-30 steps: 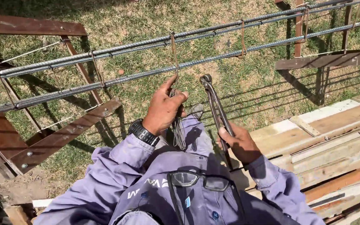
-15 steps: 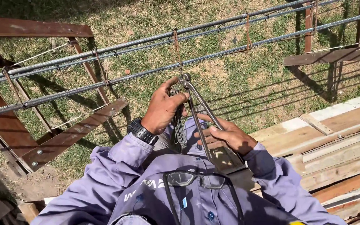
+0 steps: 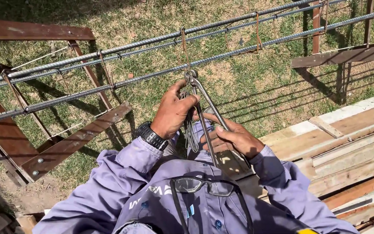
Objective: The person uses a rebar tying tool to secure wire ties around the intersections of a rebar grid. They repeatedly position the tool, twist the wire to tighten the connection, and then release the tool to move to the next intersection.
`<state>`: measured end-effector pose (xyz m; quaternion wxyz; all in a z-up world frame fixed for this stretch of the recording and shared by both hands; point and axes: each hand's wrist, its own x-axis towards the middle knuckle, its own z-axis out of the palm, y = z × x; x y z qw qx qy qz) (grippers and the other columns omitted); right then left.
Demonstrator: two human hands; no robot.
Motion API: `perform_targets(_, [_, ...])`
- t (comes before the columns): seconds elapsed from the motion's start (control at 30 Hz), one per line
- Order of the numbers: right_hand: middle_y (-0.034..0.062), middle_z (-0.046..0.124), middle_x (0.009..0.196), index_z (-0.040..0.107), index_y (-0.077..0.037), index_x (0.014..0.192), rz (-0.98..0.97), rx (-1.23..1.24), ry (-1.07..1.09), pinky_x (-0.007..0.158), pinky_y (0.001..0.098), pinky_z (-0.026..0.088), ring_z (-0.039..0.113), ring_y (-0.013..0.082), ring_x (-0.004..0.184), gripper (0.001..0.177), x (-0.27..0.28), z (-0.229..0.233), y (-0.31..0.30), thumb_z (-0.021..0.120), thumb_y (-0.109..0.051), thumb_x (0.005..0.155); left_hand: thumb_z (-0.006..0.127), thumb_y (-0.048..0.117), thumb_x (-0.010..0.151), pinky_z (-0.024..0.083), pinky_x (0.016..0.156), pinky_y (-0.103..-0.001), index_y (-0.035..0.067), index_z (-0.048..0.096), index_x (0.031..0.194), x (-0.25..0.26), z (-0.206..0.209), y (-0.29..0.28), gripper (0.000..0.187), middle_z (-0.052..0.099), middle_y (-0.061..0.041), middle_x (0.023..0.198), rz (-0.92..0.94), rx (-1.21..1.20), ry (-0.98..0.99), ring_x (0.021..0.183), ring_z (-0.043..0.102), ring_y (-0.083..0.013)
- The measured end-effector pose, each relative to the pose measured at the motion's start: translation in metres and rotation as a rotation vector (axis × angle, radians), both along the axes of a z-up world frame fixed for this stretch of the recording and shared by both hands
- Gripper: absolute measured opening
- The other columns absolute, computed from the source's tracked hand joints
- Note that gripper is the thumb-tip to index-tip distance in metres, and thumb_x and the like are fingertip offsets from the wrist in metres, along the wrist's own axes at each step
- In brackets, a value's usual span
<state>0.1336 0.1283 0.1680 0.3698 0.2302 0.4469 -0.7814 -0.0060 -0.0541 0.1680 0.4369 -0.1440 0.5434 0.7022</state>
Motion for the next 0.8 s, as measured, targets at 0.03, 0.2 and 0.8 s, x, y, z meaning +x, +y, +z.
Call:
perform_targets(0.03, [0.0285, 0.068, 0.117, 0.027, -0.017, 0.157, 0.003, -0.001, 0.006, 0.09, 0.0516, 0.06, 0.073, 0.0368, 0.102, 0.068, 0.001, -0.002, 0.001, 0.05, -0.042, 0.098, 0.068, 0.008, 0.085, 0.068, 0.06, -0.03, -0.008, 0.027, 0.15, 0.002, -0.003, 0.002, 0.078, 0.065, -0.019, 0.082, 0.025, 0.003, -0.012, 0.061, 0.064, -0.0134])
perform_targets(0.2, [0.0184, 0.067, 0.083, 0.037, -0.008, 0.148, -0.044, 0.092, -0.098, 0.069, 0.0466, 0.068, 0.072, 0.024, 0.068, 0.06, 0.005, -0.01, -0.013, 0.053, -0.039, 0.099, 0.069, 0.009, 0.083, 0.068, 0.058, -0.032, -0.008, 0.028, 0.15, 0.002, -0.001, 0.005, 0.079, 0.068, -0.023, 0.082, 0.037, -0.013, -0.023, 0.06, 0.065, -0.0155])
perform_targets(0.8, [0.0084, 0.058, 0.055, 0.06, -0.016, 0.077, 0.308, 1.174, 0.151, 0.055, 0.0393, 0.046, 0.06, 0.0303, 0.055, 0.031, 0.008, -0.176, 0.018, 0.082, -0.036, 0.071, 0.073, 0.04, 0.089, 0.034, 0.112, -0.066, -0.014, 0.024, 0.146, 0.036, -0.061, 0.052, 0.092, 0.042, -0.041, 0.136, 0.02, -0.321, 0.378, 0.129, 0.046, -0.058])
